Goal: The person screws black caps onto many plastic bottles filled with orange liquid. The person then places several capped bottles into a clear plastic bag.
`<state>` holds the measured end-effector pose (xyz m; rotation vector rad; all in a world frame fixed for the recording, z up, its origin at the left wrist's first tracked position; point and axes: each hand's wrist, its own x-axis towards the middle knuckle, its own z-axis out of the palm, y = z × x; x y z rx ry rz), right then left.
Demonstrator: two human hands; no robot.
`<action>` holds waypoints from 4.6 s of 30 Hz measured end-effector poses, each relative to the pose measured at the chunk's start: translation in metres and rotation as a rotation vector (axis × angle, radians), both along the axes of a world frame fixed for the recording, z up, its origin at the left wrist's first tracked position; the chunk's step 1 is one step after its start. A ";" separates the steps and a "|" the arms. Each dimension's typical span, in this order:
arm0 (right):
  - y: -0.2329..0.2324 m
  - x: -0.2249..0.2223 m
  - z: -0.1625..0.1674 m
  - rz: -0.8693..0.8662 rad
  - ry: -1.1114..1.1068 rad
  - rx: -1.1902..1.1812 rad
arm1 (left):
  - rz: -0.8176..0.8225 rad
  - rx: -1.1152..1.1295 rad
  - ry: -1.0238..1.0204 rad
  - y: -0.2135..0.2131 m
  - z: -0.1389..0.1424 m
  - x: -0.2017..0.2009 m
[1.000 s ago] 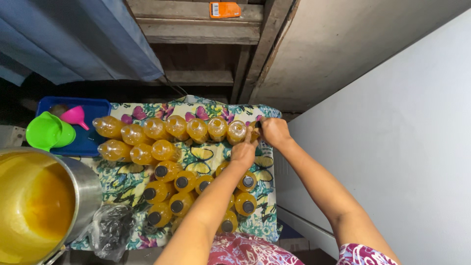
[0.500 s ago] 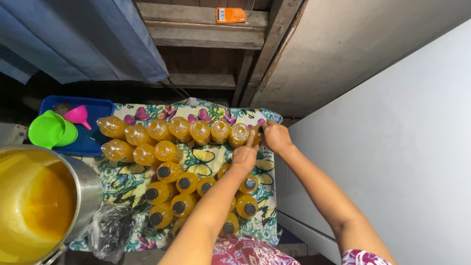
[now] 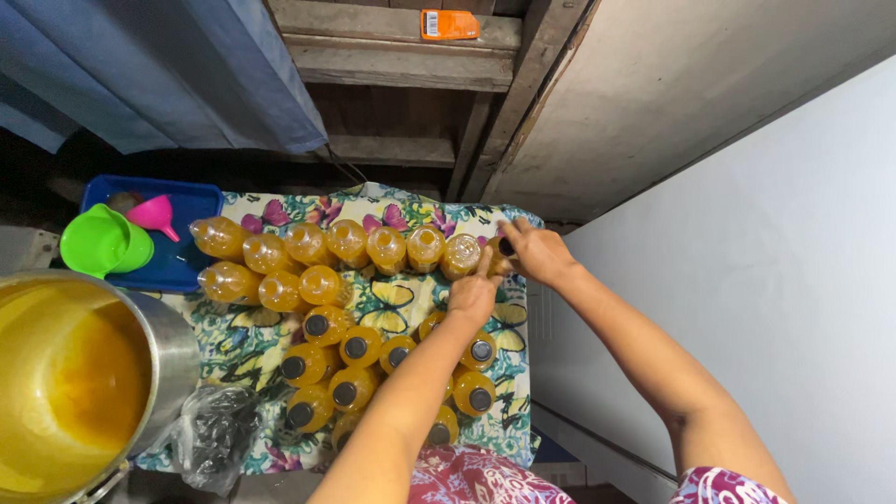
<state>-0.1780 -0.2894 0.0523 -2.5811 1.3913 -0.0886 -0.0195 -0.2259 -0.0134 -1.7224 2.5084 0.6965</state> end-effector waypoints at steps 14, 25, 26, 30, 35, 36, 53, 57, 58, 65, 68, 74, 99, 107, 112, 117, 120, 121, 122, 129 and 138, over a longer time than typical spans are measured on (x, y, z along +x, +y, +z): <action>0.009 0.001 -0.007 -0.027 -0.021 -0.067 | 0.011 0.036 -0.025 0.000 0.009 -0.002; 0.002 0.020 -0.007 -0.315 0.363 0.045 | 0.038 -0.132 0.062 0.003 -0.007 -0.001; 0.004 0.020 -0.002 -0.260 0.267 0.008 | 0.037 -0.128 0.079 0.003 -0.007 -0.001; 0.018 0.023 0.008 -0.198 0.101 -0.034 | 0.029 -0.037 0.057 0.004 0.003 -0.002; 0.027 0.031 -0.002 -0.290 0.059 -0.043 | 0.035 0.048 0.029 0.003 0.014 0.000; 0.028 0.032 -0.005 -0.304 0.043 -0.063 | 0.044 0.072 0.058 0.001 0.014 0.001; 0.167 -0.013 0.036 -0.485 -0.189 0.097 | 0.828 1.024 1.581 0.093 0.045 0.123; 0.207 -0.011 0.031 -0.491 -0.211 0.116 | 0.796 1.071 1.578 0.124 0.051 0.129; 0.214 -0.009 0.028 -0.481 -0.221 0.104 | 0.790 1.080 1.576 0.129 0.053 0.128; 0.237 0.008 0.004 -0.461 -0.213 0.076 | 0.730 1.240 1.686 0.148 0.068 0.127; 0.236 0.009 -0.005 -0.485 -0.264 0.049 | 0.752 1.272 1.702 0.150 0.068 0.132; 0.221 -0.011 -0.019 -0.500 -0.359 0.110 | 0.790 1.134 1.736 0.146 0.053 0.143; 0.055 0.055 0.003 -0.653 -0.834 0.267 | 0.500 -0.013 0.576 0.008 0.033 0.071; 0.026 0.067 -0.003 -0.208 -0.489 -0.096 | 0.611 0.379 0.510 -0.009 0.049 0.054; 0.023 0.068 -0.010 -0.178 -0.451 -0.067 | 0.661 0.558 0.531 -0.009 0.043 0.052; 0.015 0.070 -0.008 0.016 -0.342 -0.145 | 0.534 0.420 0.390 -0.012 0.015 0.051; 0.008 0.073 -0.011 0.066 -0.254 -0.135 | 0.481 0.401 0.290 -0.014 0.007 0.054; 0.007 0.074 -0.013 0.072 -0.229 -0.126 | 0.476 0.432 0.259 -0.015 0.007 0.054; 0.007 0.075 -0.016 0.066 -0.228 -0.126 | 0.480 0.433 0.245 -0.015 0.007 0.055; 0.008 0.076 -0.025 -0.207 -0.135 -0.027 | 0.492 0.406 0.204 -0.013 0.008 0.048; 0.011 0.085 -0.009 -0.187 -0.176 -0.142 | 0.495 0.426 0.174 -0.014 0.019 0.047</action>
